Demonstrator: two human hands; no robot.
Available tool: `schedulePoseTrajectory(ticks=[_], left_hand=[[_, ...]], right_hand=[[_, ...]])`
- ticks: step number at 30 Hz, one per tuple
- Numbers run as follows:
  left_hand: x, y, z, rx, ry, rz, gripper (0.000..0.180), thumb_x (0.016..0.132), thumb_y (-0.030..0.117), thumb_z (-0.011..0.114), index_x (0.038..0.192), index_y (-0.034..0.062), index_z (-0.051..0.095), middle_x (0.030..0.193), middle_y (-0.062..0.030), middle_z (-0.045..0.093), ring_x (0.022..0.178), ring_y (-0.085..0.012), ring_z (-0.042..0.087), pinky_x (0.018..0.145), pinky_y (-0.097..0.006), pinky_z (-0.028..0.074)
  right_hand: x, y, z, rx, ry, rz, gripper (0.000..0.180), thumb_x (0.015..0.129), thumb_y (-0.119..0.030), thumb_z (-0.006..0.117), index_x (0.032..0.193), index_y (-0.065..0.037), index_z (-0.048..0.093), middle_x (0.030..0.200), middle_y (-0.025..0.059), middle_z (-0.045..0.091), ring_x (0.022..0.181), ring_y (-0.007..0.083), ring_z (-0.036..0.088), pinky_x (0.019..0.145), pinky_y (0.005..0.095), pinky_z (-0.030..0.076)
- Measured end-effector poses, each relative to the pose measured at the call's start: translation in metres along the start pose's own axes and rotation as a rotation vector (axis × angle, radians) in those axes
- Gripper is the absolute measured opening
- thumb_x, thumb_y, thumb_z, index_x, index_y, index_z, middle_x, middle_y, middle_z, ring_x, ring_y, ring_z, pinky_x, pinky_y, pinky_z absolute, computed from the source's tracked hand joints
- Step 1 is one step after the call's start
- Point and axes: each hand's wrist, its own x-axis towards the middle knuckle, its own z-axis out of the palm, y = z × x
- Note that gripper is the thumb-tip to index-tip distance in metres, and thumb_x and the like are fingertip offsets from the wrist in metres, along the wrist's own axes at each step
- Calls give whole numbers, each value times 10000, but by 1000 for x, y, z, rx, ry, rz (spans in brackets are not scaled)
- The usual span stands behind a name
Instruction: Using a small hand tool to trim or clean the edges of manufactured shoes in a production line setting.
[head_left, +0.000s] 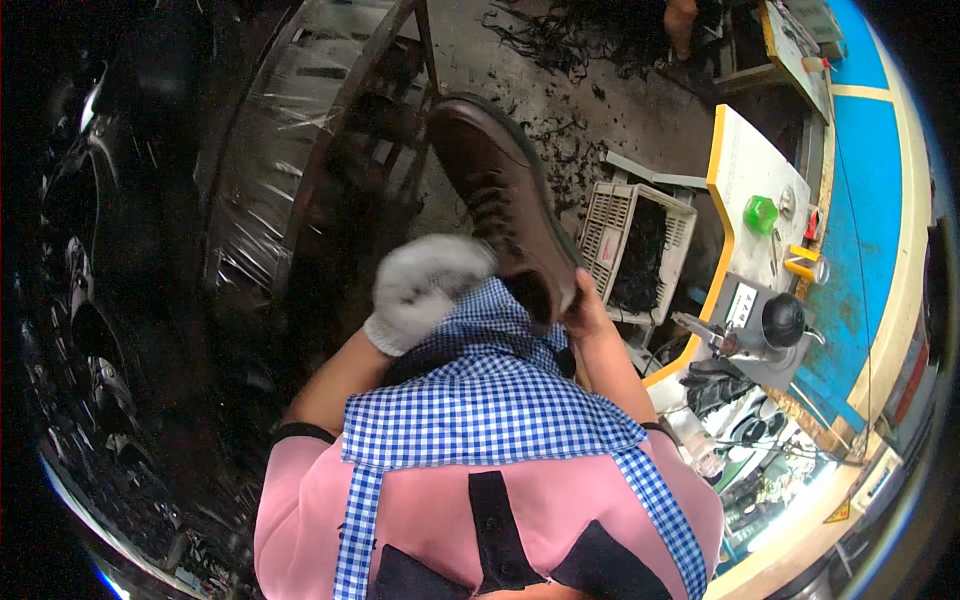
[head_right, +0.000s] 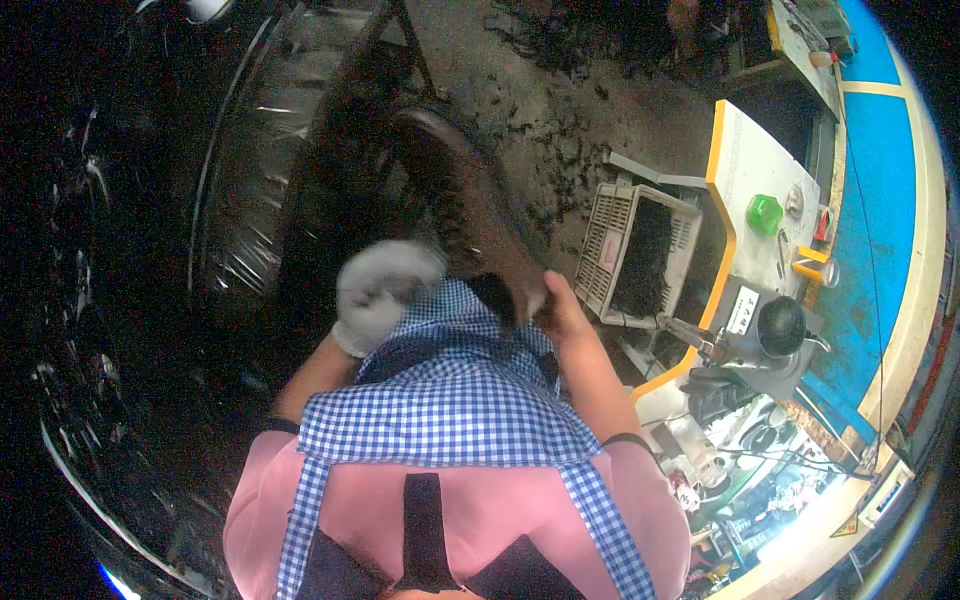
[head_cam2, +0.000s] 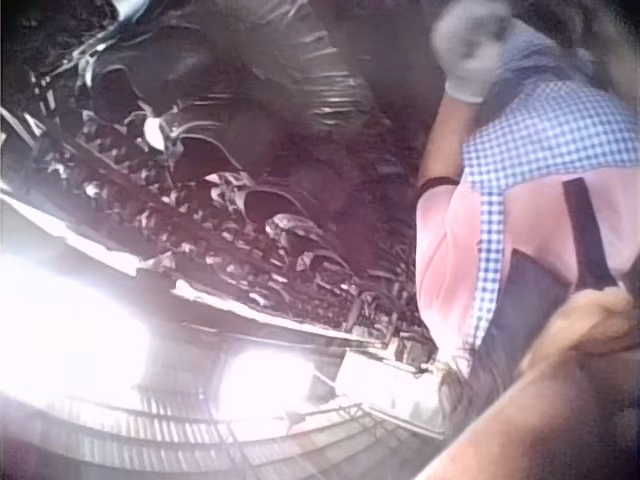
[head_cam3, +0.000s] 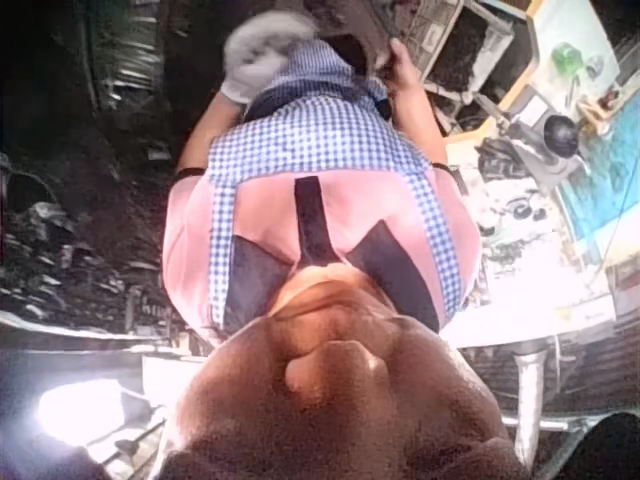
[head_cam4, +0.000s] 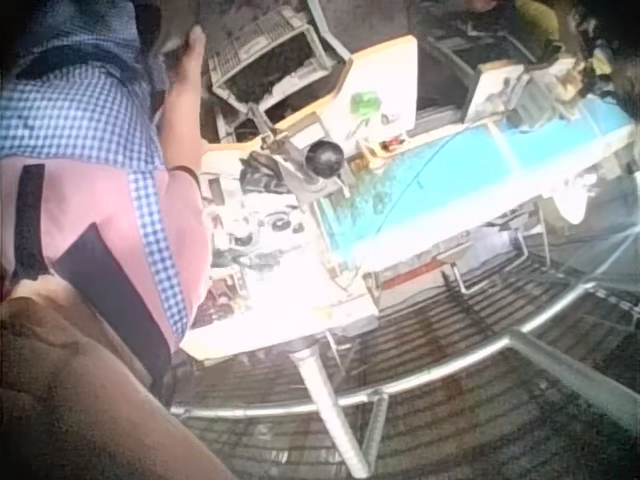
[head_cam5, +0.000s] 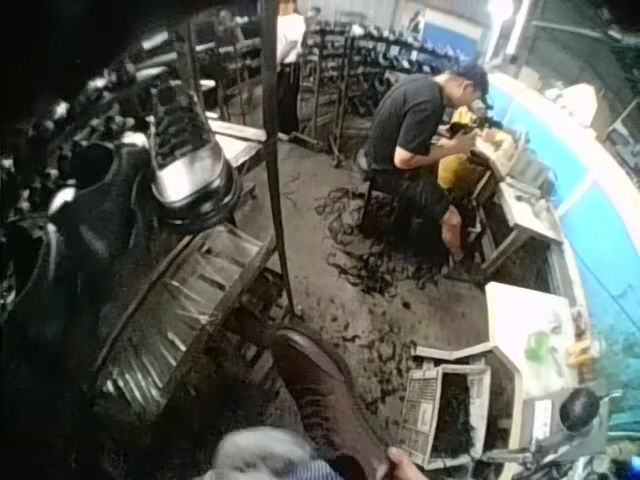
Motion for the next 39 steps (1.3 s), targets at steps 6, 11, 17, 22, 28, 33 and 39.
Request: schedulePoseTrajectory(ticks=[6, 11, 17, 22, 28, 33, 39], left_hand=[[41, 19, -6, -236, 555, -284, 642, 762, -22, 627, 1322, 2, 314, 1336, -110, 382, 1221, -207, 391, 1007, -325, 353], [50, 11, -2, 15, 304, -202, 721, 717, -17, 681, 1329, 11, 303, 1343, -111, 367, 1236, -209, 366, 1025, -331, 331], [51, 4, 0, 92, 305, -250, 787, 686, 175, 758, 1322, 21, 321, 1304, -115, 405, 1198, -227, 410, 997, -342, 365], [49, -4, -8, 257, 321, -294, 773, 686, 258, 756, 1308, 36, 355, 1274, -123, 425, 1163, -233, 443, 978, -346, 382], [42, -16, -14, 306, 356, -272, 716, 694, 273, 743, 1275, 34, 399, 1207, -124, 459, 1115, -231, 476, 940, -344, 413], [33, -12, -15, 366, 436, -238, 652, 693, 275, 743, 1216, 30, 440, 1168, -127, 476, 1077, -238, 500, 907, -340, 436], [33, -1, -5, 490, 425, -88, 665, 647, 249, 775, 1180, 15, 452, 1098, -133, 504, 1007, -243, 529, 837, -337, 464]], right_hand=[[11, 4, -43, 99, -236, -62, 668, 819, -450, 548, 1327, -69, 342, 1322, 91, 417, 1181, 223, 433, 1009, 371, 346], [25, 1, -9, -415, -187, -139, 735, 782, -525, 542, 1352, -121, 311, 1359, 73, 366, 1228, 248, 373, 1029, 382, 318], [24, -6, 13, -1012, -180, -283, 747, 783, -565, 506, 1379, -184, 265, 1397, 44, 308, 1277, 266, 303, 1058, 394, 274], [28, -10, 10, -926, -395, -421, 630, 853, -521, 420, 1387, -243, 232, 1417, 15, 272, 1311, 234, 239, 1090, 398, 209], [57, -8, -2, -277, -347, -3, 487, 918, -273, 443, 1367, -157, 294, 1372, 43, 343, 1249, 198, 349, 1054, 348, 285], [86, -4, -10, 73, -335, 287, 428, 919, -199, 464, 1311, -52, 373, 1258, 76, 466, 1129, 168, 465, 928, 272, 412], [107, 10, -11, 288, -120, 479, 371, 946, -167, 303, 1219, 34, 451, 1172, 219, 512, 1000, 293, 571, 851, 396, 498]])
